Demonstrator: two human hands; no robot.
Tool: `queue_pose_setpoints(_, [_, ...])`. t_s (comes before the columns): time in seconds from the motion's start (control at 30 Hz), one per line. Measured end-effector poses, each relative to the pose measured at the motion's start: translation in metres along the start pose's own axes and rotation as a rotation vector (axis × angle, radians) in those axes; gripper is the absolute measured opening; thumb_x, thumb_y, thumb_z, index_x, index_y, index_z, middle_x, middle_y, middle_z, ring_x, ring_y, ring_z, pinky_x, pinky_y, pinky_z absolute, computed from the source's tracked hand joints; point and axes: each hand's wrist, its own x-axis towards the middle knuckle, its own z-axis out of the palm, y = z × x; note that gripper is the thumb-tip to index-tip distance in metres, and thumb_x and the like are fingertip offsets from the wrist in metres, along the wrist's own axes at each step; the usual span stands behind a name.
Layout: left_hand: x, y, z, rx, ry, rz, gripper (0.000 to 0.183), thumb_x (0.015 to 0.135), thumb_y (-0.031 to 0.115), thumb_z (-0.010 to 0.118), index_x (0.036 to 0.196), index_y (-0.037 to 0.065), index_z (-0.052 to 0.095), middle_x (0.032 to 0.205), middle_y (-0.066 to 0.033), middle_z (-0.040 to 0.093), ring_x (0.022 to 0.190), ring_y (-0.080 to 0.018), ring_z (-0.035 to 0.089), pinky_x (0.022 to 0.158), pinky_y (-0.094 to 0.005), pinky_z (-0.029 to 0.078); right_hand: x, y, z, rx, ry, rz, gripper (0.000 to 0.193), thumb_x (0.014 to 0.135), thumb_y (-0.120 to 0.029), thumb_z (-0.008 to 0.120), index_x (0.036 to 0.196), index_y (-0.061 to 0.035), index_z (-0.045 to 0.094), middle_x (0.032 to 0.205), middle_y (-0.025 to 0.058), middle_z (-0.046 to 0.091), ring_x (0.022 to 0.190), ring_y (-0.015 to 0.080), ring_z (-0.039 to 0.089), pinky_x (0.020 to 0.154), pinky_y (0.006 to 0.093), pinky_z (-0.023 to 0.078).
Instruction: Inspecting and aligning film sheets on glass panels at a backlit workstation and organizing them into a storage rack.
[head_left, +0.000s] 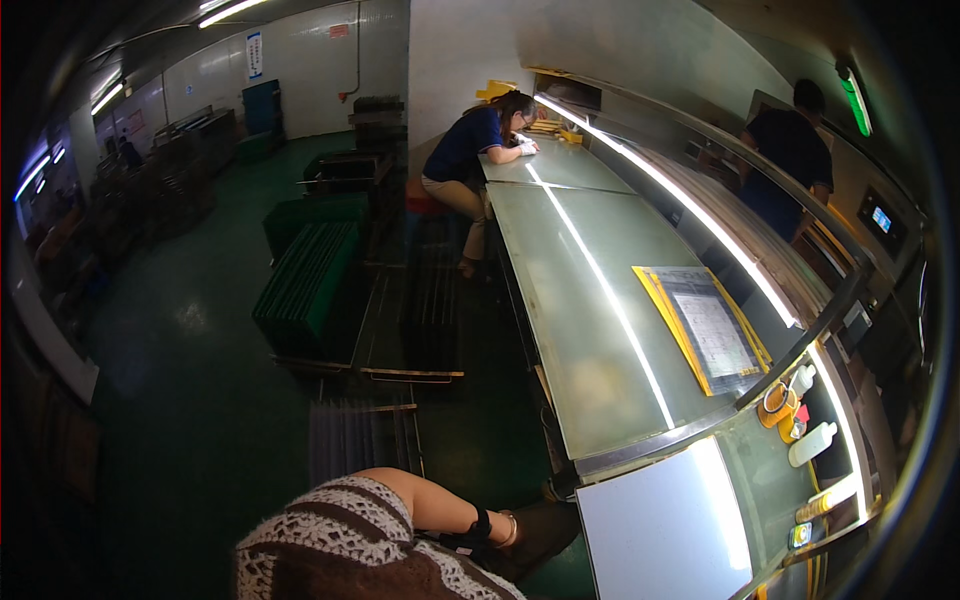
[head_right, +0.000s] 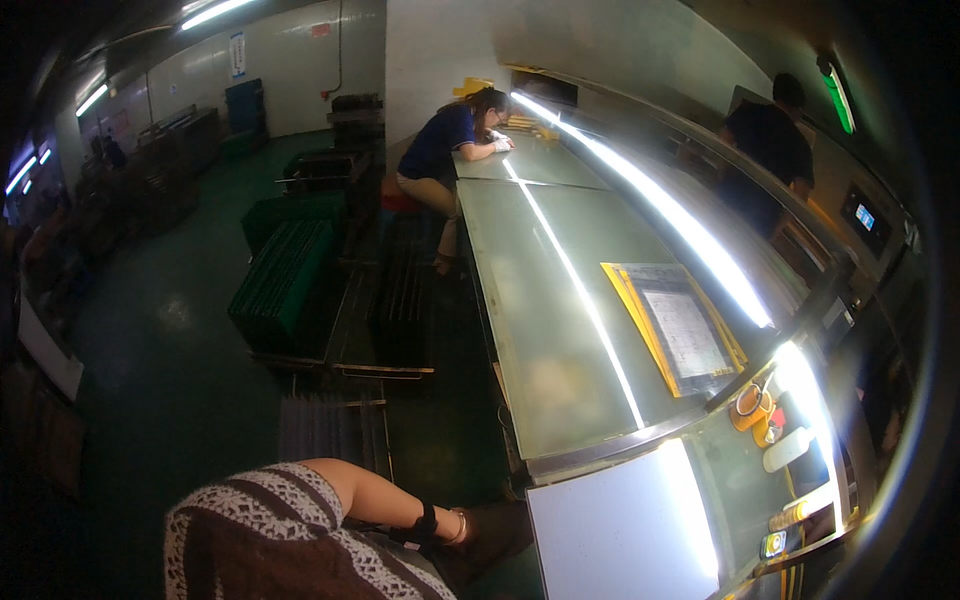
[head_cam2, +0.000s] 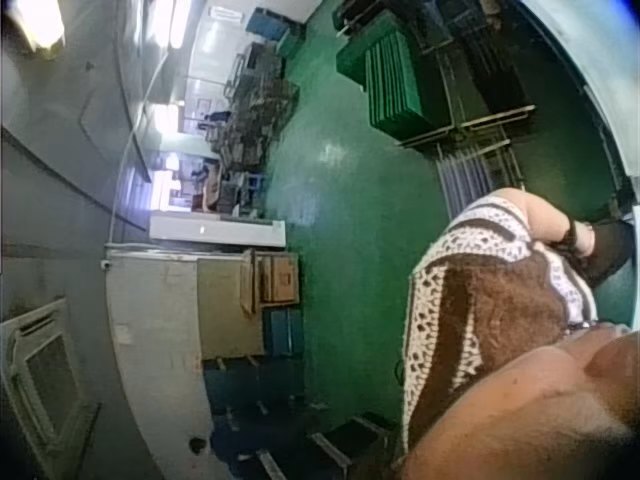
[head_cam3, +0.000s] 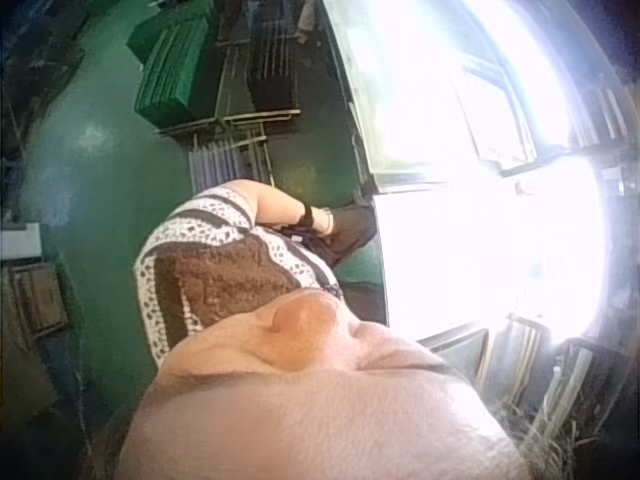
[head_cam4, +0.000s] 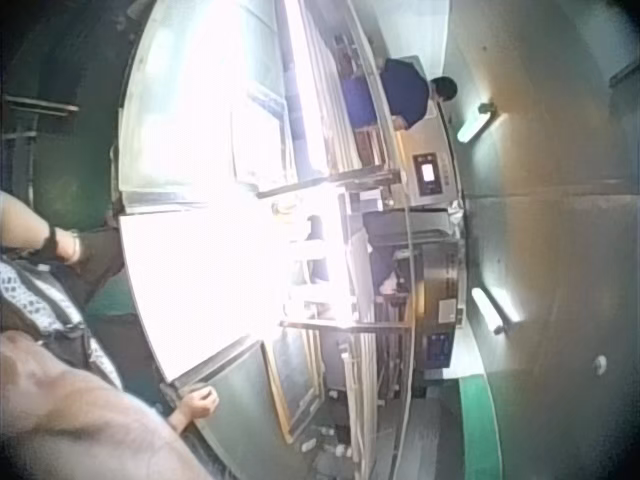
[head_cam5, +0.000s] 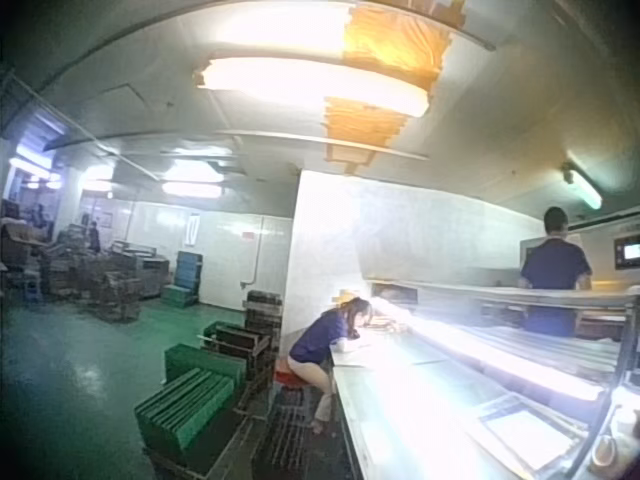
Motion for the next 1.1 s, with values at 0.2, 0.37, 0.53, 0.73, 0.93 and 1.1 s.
queue_pose_setpoints(0.2, [0.147, -0.07, 0.069, -0.005, -0.093, -0.13, 0.042, 0.073, 0.042, 0.064, 0.103, 0.012, 0.068, 0.107, -0.0101, 0.065, 0.101, -0.0265, 0.062, 0.083, -0.0413, 0.05, 0.111, -0.189, -0.031, -0.017, -0.215, 0.135, 0.02, 0.084, -0.019, 0.053, 0.075, -0.0029, 0.063, 0.08, 0.0158, 0.063, 0.074, 0.0345, 0.058, 0.067, 0.0427, 0.047])
queue_pose_setpoints(0.37, [-0.035, 0.011, -0.06, -0.01, 0.388, 0.1, 0.046, 0.074, 0.034, 0.065, 0.112, 0.007, 0.063, 0.121, -0.0078, 0.059, 0.115, -0.0224, 0.053, 0.093, -0.0324, 0.044, 0.083, -0.164, -0.032, -0.104, -0.212, 0.18, 0.02, 0.084, -0.018, 0.053, 0.075, -0.0029, 0.062, 0.08, 0.0159, 0.062, 0.075, 0.0349, 0.058, 0.068, 0.0427, 0.047])
queue_pose_setpoints(0.53, [-0.097, 0.039, -0.091, -0.48, 0.632, 0.274, 0.041, 0.077, 0.006, 0.054, 0.116, -0.005, 0.052, 0.114, -0.0199, 0.056, 0.108, -0.0242, 0.055, 0.092, -0.0297, 0.042, 0.096, -0.176, -0.033, -0.061, -0.219, 0.147, 0.019, 0.084, -0.019, 0.053, 0.078, -0.0028, 0.063, 0.081, 0.0162, 0.062, 0.075, 0.0347, 0.058, 0.068, 0.0425, 0.047])
queue_pose_setpoints(0.73, [-0.119, 0.046, -0.098, -0.408, 0.769, 0.325, 0.047, 0.069, 0.005, 0.06, 0.114, -0.006, 0.053, 0.104, -0.0213, 0.059, 0.1, -0.0299, 0.058, 0.086, -0.0316, 0.045, 0.098, -0.18, -0.041, -0.067, -0.222, 0.154, 0.019, 0.084, -0.019, 0.054, 0.079, -0.0033, 0.063, 0.081, 0.0163, 0.061, 0.075, 0.0352, 0.057, 0.068, 0.0427, 0.047])
queue_pose_setpoints(0.93, [-0.065, 0.033, -0.062, -0.409, 0.875, 0.307, 0.044, 0.075, 0.005, 0.055, 0.118, -0.004, 0.051, 0.11, -0.0213, 0.058, 0.106, -0.0283, 0.056, 0.089, -0.032, 0.044, 0.104, -0.188, -0.038, -0.043, -0.239, 0.172, 0.018, 0.084, -0.018, 0.053, 0.079, -0.0034, 0.063, 0.081, 0.0161, 0.061, 0.075, 0.0353, 0.057, 0.068, 0.0426, 0.047])
queue_pose_setpoints(1.1, [-0.179, 0.067, -0.127, -0.677, 0.925, 0.356, 0.045, 0.082, 0.005, 0.045, 0.127, -0.003, 0.044, 0.121, -0.0218, 0.053, 0.114, -0.0263, 0.052, 0.097, -0.0304, 0.039, 0.103, -0.192, -0.045, -0.052, -0.255, 0.234, 0.018, 0.084, -0.018, 0.052, 0.079, -0.0034, 0.063, 0.081, 0.0159, 0.062, 0.075, 0.0343, 0.058, 0.068, 0.0424, 0.047])
